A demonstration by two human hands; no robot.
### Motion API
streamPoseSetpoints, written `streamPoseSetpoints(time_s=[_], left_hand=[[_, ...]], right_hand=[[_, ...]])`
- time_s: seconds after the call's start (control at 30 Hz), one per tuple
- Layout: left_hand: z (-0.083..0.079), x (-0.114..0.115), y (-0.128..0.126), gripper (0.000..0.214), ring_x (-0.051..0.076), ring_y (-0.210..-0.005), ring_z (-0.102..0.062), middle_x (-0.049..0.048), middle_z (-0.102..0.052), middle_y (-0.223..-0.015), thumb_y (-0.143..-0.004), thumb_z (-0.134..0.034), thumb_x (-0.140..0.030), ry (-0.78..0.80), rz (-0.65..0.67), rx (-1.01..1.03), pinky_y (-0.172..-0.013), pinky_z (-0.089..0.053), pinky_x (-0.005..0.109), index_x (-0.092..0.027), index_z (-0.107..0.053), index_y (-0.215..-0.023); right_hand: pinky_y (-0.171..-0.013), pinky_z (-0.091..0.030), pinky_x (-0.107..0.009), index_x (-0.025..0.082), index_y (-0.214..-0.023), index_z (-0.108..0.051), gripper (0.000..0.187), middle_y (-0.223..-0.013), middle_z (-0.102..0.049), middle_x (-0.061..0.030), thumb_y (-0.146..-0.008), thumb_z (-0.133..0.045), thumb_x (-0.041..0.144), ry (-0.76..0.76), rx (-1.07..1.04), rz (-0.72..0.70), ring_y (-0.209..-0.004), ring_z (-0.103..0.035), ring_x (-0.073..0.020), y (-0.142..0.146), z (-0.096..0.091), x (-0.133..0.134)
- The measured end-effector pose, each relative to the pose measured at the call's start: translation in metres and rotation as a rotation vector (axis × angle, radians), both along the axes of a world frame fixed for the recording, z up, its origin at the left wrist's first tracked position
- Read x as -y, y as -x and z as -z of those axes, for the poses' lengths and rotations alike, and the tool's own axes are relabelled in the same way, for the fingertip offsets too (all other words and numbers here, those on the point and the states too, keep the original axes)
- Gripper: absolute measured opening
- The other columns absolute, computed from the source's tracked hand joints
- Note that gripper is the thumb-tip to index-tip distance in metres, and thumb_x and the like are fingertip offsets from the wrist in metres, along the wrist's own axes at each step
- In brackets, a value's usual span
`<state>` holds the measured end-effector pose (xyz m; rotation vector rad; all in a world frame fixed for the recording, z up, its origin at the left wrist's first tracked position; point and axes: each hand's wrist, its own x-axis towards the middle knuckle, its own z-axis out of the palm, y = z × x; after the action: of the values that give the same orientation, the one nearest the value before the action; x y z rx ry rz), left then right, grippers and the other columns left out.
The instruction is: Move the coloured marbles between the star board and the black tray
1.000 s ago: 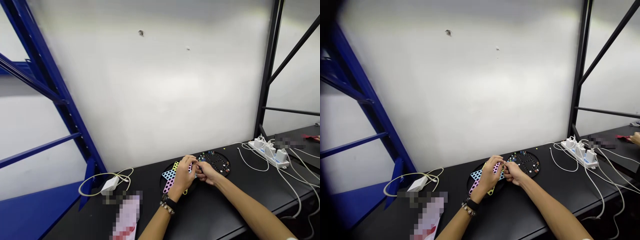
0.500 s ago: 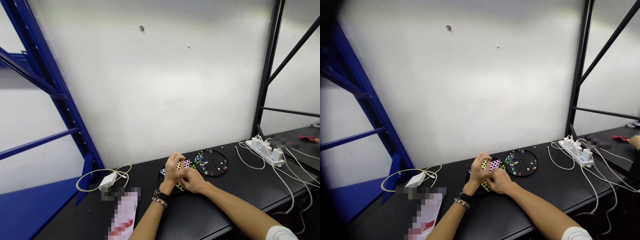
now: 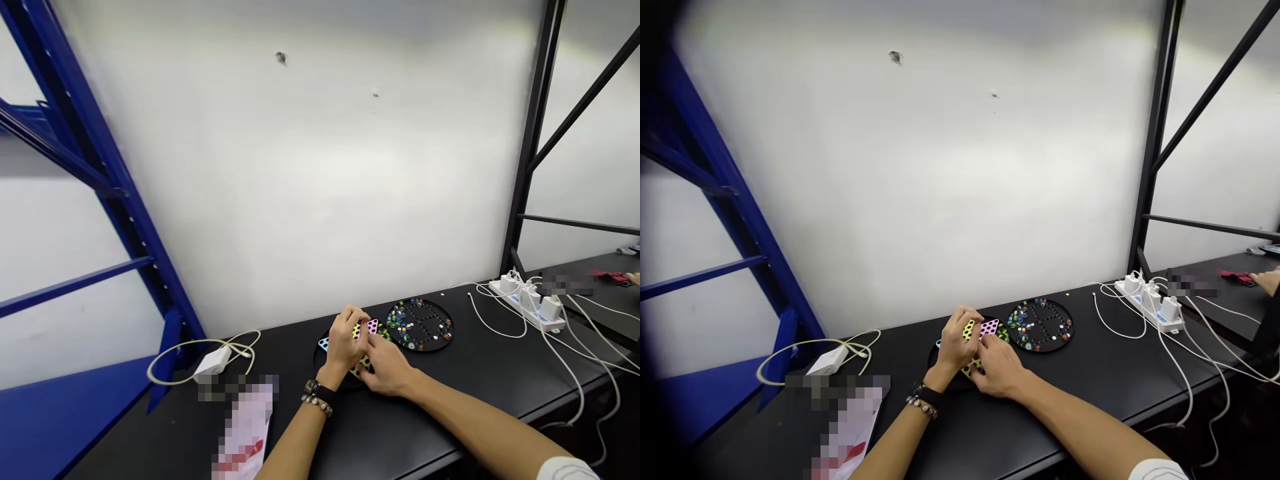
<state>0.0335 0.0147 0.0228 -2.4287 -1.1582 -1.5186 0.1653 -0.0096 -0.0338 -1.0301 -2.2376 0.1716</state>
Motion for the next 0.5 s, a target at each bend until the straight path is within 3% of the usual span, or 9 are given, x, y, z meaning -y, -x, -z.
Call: streamPoseSetpoints(time_s=[0.23, 0.37, 0.5], left_hand=[[0.001, 0.000, -0.001, 0.016, 0.018, -0.084, -0.059, 0.0024, -0.059, -0.088, -0.086, -0.045, -0.015, 0.063, -0.024, -0.043, -0.079, -0.049, 0.032, -0.023, -0.059, -0.084], [0.009, -0.006, -0.007, 0.024, 0.019, -0.099, -0.060, 0.0035, -0.064, -0.105, -0.089, -0.045, -0.017, 0.214, 0.010, -0.109, -0.090, -0.049, 0.035, -0.024, -0.062, -0.105], [0.020, -0.022, -0.025, 0.036, 0.020, -0.111, -0.057, 0.0053, -0.062, -0.122, -0.089, -0.044, -0.016, 0.362, -0.008, -0.339, -0.098, -0.045, 0.037, -0.024, -0.060, -0.120]], right_hand=[[-0.087, -0.042, -0.038, 0.019, -0.112, -0.056, 0.029, -0.109, -0.056, -0.0098, -0.084, -0.055, 0.027, -0.001, -0.030, 0.042, -0.099, -0.051, -0.0239, -0.005, -0.007, -0.011], [-0.094, -0.036, -0.041, 0.018, -0.112, -0.057, 0.026, -0.114, -0.058, -0.0121, -0.091, -0.045, 0.029, -0.003, -0.087, 0.346, -0.106, -0.049, -0.0254, -0.041, -0.018, -0.054], [-0.101, -0.027, -0.044, 0.014, -0.135, -0.046, 0.045, -0.136, -0.050, -0.0168, -0.091, -0.040, 0.022, 0.133, -0.034, 0.666, -0.124, -0.041, -0.0286, -0.100, -0.010, -0.100]])
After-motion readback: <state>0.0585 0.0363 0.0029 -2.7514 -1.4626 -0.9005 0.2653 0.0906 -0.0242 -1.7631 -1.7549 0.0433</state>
